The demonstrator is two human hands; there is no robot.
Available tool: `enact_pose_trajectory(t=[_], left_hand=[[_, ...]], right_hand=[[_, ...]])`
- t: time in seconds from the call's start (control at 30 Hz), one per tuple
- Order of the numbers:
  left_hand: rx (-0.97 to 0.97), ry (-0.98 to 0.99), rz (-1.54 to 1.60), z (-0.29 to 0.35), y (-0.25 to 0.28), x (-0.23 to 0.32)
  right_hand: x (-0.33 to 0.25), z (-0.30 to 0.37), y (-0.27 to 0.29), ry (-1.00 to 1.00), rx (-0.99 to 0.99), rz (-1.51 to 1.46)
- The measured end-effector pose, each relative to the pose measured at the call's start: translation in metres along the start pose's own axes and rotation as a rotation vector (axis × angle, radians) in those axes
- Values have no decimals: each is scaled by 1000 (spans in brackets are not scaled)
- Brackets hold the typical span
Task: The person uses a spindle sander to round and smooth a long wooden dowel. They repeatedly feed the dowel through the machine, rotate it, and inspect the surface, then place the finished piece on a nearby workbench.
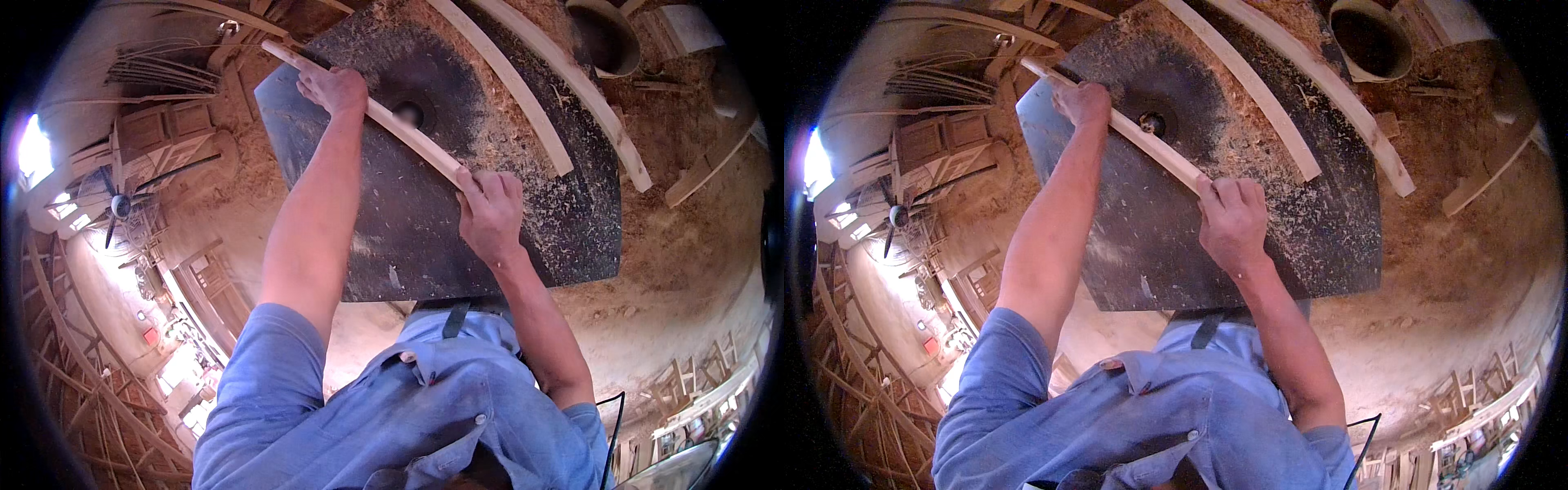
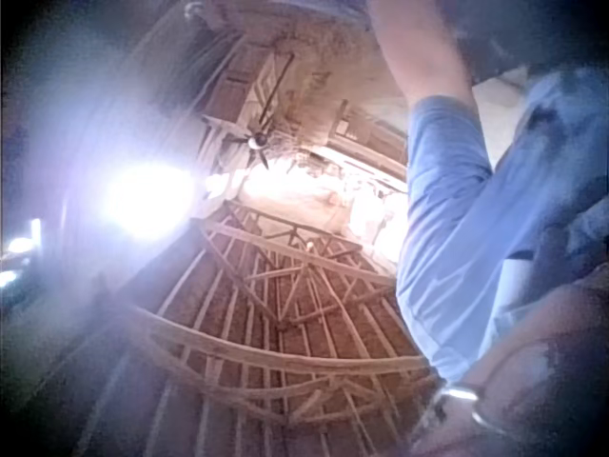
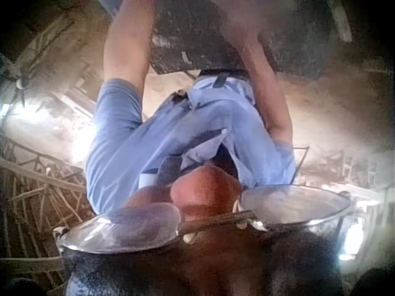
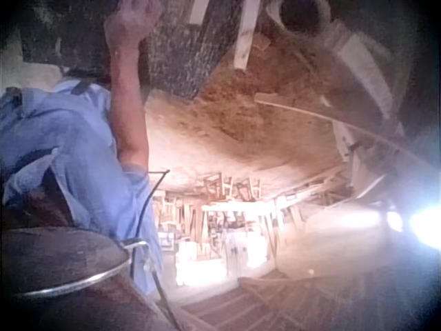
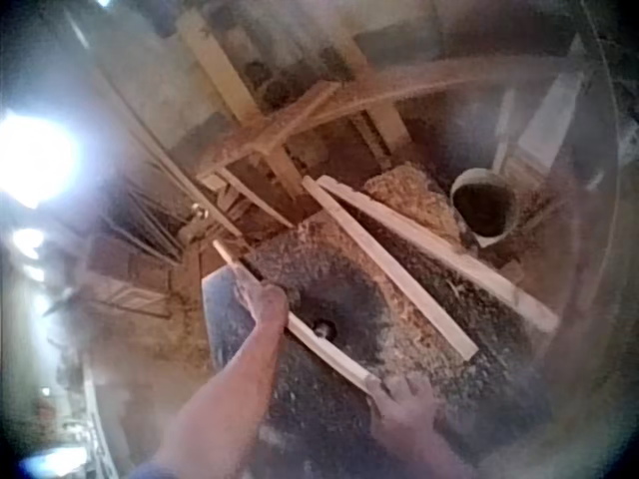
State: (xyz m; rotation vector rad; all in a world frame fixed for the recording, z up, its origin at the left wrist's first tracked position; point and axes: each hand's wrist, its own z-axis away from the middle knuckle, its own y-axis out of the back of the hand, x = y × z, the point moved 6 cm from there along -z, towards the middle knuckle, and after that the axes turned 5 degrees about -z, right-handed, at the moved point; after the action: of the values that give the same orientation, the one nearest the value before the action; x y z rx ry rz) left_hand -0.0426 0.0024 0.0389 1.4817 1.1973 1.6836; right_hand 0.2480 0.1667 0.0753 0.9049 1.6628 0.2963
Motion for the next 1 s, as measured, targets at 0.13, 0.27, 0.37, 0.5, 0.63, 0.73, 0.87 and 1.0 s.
enact_pose_trajectory(t=[0.13,0.27,0.37,0.5,0.63,0.73,0.87,1.0], left_hand=[[16,-40,29,-7,-8,-7],[148,-75,6,-9,-17,-3],[478,-188,-252,-59,-46,-90],[260,-135,-113,-24,-32,-15],[58,-61,26,-23,-6,-3],[222,-110,-23,-40,-14,-25],[279,-175,-87,-49,-18,-27],[170,-104,-103,-55,-19,-22]], right_hand=[[-19,14,3,117,-84,-40],[-15,26,-14,170,-194,-38],[-28,23,-20,233,-257,-44],[-16,22,-26,163,-285,-4],[-22,16,-28,170,-340,-30],[-26,11,-31,189,-350,-21],[-27,6,-35,187,-345,-17],[-26,3,-42,173,-357,-34]])
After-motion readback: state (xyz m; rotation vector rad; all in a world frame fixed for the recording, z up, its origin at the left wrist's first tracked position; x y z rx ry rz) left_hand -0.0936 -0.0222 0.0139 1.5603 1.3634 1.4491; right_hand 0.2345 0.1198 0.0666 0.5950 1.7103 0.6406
